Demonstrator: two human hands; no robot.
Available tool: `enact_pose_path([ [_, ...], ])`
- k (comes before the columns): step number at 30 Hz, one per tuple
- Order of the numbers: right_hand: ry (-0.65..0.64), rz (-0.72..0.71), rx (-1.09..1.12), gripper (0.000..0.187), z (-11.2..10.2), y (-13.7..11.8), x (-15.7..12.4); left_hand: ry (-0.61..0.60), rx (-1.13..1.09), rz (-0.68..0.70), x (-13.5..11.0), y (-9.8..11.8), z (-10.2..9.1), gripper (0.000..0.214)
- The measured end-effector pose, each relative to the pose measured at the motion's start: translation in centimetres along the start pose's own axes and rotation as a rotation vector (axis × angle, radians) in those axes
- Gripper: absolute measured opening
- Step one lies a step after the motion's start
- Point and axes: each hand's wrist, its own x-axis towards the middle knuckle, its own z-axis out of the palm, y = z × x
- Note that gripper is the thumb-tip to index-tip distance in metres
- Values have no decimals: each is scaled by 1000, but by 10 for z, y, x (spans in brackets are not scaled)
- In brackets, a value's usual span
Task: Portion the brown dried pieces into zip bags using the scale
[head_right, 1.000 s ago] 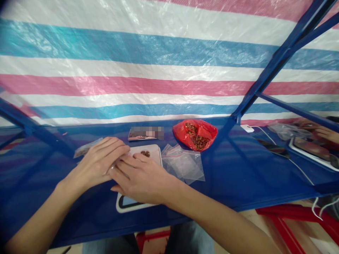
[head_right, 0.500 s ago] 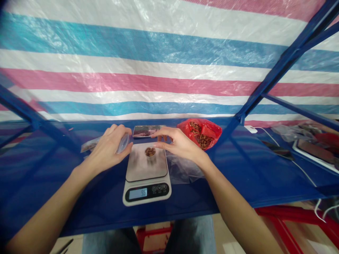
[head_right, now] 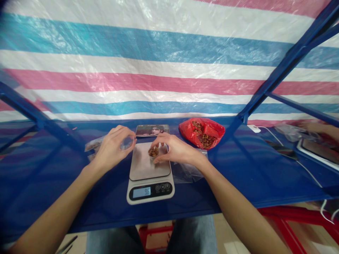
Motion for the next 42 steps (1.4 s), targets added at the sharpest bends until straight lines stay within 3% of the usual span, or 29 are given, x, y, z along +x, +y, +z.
enact_pose_path([
  [5,40,50,26,31,8,-1,0,15,-35,-17,-1,1,3,11],
  [12,269,56,234,24,13,-8,2,19,-70,-69,1,6,2,10],
  [20,423,95,290,38,31,-11,11,29,-82,-110,1,11,7,11],
  [27,460,66,155,42,43,-17,17,-26,-74,-157,2,15,8,16],
  [33,407,8,10,28,41,-23,17,-52,-45,-168,3,15,7,16],
  [42,322,-123,-202,33,40,-31,31,-44,-128,-294,4,18,10,20],
])
